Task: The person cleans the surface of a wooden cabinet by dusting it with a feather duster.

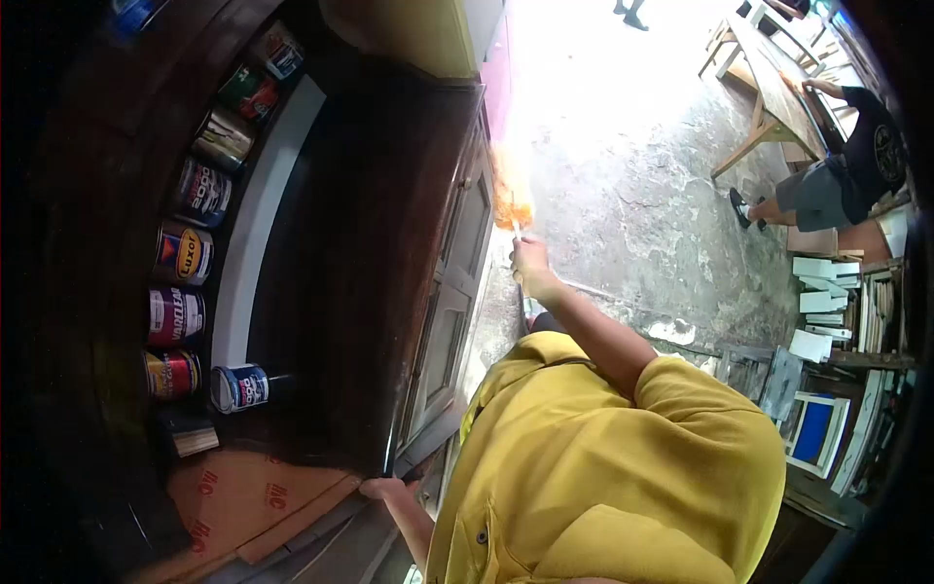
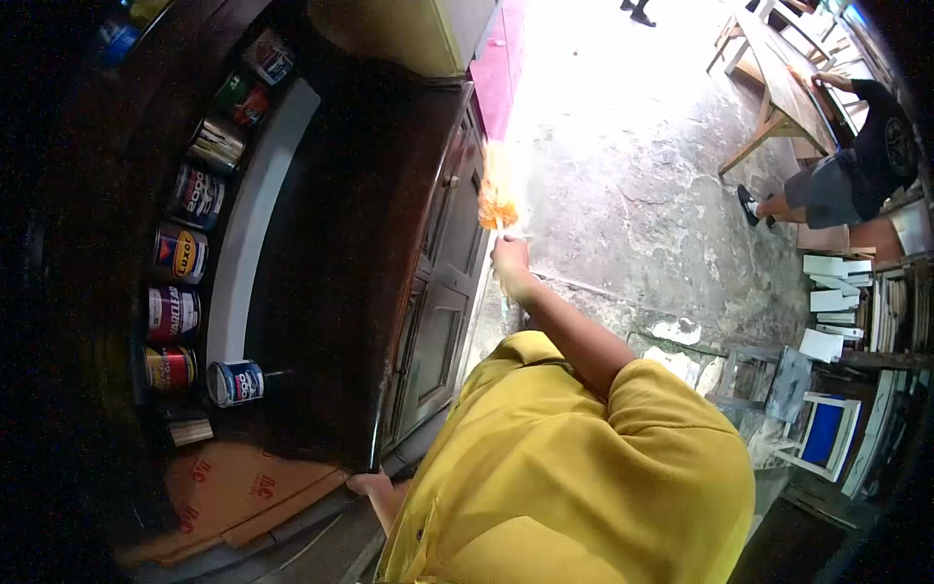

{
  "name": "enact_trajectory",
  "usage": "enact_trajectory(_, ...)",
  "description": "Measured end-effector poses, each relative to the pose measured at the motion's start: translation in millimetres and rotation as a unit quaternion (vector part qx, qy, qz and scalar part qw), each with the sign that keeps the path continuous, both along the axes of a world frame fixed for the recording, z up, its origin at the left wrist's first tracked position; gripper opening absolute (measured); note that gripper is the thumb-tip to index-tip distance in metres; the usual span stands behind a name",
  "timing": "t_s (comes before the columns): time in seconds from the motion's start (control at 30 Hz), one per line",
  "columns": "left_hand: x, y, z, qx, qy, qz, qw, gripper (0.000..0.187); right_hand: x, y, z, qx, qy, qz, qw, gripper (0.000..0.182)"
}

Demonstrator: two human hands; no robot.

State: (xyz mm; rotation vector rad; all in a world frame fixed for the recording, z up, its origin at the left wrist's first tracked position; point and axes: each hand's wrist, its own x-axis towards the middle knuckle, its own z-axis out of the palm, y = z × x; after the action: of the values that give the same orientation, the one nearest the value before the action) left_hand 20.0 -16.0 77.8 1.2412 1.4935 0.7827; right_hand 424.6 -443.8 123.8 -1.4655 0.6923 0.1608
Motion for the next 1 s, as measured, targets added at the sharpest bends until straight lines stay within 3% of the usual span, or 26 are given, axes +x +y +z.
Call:
enact_trajectory(0.03, 10, -8, 9, -0.005, -0.011, 0.022, 1.0, 0.057, -8, 11, 25, 0.08, 0.115, -0.071, 0.988, 0.018)
enact_trajectory(0.07, 17, -16, 23, -0.008, -0.014, 0.03, 0.999, 0.057, -16, 18, -42, -0.007, 0.004, -0.071, 0.997, 0.017)
enact_trajectory(0.1, 26, -26, 36, 0.003, 0.027, 0.024, 0.999, 0.053, -31, 22, -40, -0.01, 0.002, -0.063, 0.998, 0.017)
enact_trajectory(0.13, 33, -34, 43, 0.012, 0.067, 0.018, 0.997, 0.048, -43, 26, -36, -0.168, -0.142, -0.076, 0.973, 0.016)
enact_trajectory(0.17, 36, -31, 43, 0.007, 0.062, 0.028, 0.998, 0.048, -48, 28, -31, -0.316, -0.284, -0.086, 0.901, 0.016)
enact_trajectory(0.2, 37, -21, 43, -0.091, -0.101, 0.08, 0.987, 0.049, -47, 23, -33, -0.301, -0.262, -0.046, 0.916, 0.019)
enact_trajectory(0.23, 37, -18, 43, -0.182, -0.26, 0.13, 0.939, 0.051, -42, 14, -29, -0.302, -0.267, -0.036, 0.914, 0.019)
enact_trajectory(0.3, 65, -50, 90, -0.181, -0.222, 0.168, 0.943, 0.049, -30, -1, -2, -0.288, -0.124, 0.074, 0.947, 0.023)
enact_trajectory(0.33, 69, -59, 105, -0.177, -0.18, 0.194, 0.948, 0.048, -33, 2, 13, -0.246, -0.196, 0.014, 0.949, 0.023)
enact_trajectory(0.37, 64, -55, 92, -0.183, -0.183, 0.203, 0.944, 0.048, -40, 7, 37, -0.251, -0.201, 0.022, 0.947, 0.023)
enact_trajectory(0.43, 47, -38, 58, -0.131, -0.129, 0.122, 0.975, 0.048, -67, 15, 70, -0.159, -0.246, 0.026, 0.956, 0.037)
enact_trajectory(0.5, 50, -40, 63, -0.13, -0.068, 0.102, 0.984, 0.047, -101, 18, 79, -0.227, -0.259, 0.094, 0.934, 0.038)
enact_trajectory(0.57, 44, -36, 49, -0.146, -0.203, 0.035, 0.968, 0.047, -144, 34, 104, -0.265, -0.24, 0.195, 0.914, 0.036)
enact_trajectory(0.6, 56, -50, 72, -0.152, -0.2, 0.087, 0.964, 0.047, -161, 38, 117, -0.263, -0.238, 0.219, 0.909, 0.036)
enact_trajectory(0.63, 65, -61, 96, -0.158, -0.192, 0.136, 0.959, 0.048, -180, 41, 130, -0.264, -0.264, 0.305, 0.876, 0.033)
enact_trajectory(0.67, 56, -57, 85, -0.159, -0.184, 0.151, 0.958, 0.048, -193, 42, 135, -0.262, -0.288, 0.384, 0.837, 0.029)
enact_trajectory(0.7, 50, -48, 65, -0.142, -0.185, 0.155, 0.96, 0.044, -189, 33, 122, -0.31, -0.374, 0.422, 0.765, 0.029)
enact_trajectory(0.77, 53, -45, 52, -0.133, -0.198, 0.16, 0.958, 0.042, -170, 22, 107, -0.353, -0.346, 0.44, 0.75, 0.029)
enact_trajectory(0.83, 51, -49, 64, -0.119, -0.083, 0.156, 0.977, 0.04, -153, 10, 91, -0.43, -0.281, 0.459, 0.725, 0.027)
enact_trajectory(0.9, 45, -44, 45, -0.118, -0.03, 0.156, 0.98, 0.039, -133, -3, 60, -0.414, -0.267, 0.308, 0.814, 0.028)
enact_trajectory(0.93, 36, -31, 6, -0.079, 0.026, 0.117, 0.99, 0.037, -118, -11, 51, -0.419, -0.272, 0.31, 0.809, 0.028)
enact_trajectory(1.0, 16, -8, -53, 0.004, 0.139, 0.036, 0.99, 0.033, -90, -20, 42, -0.397, -0.235, 0.136, 0.877, 0.03)
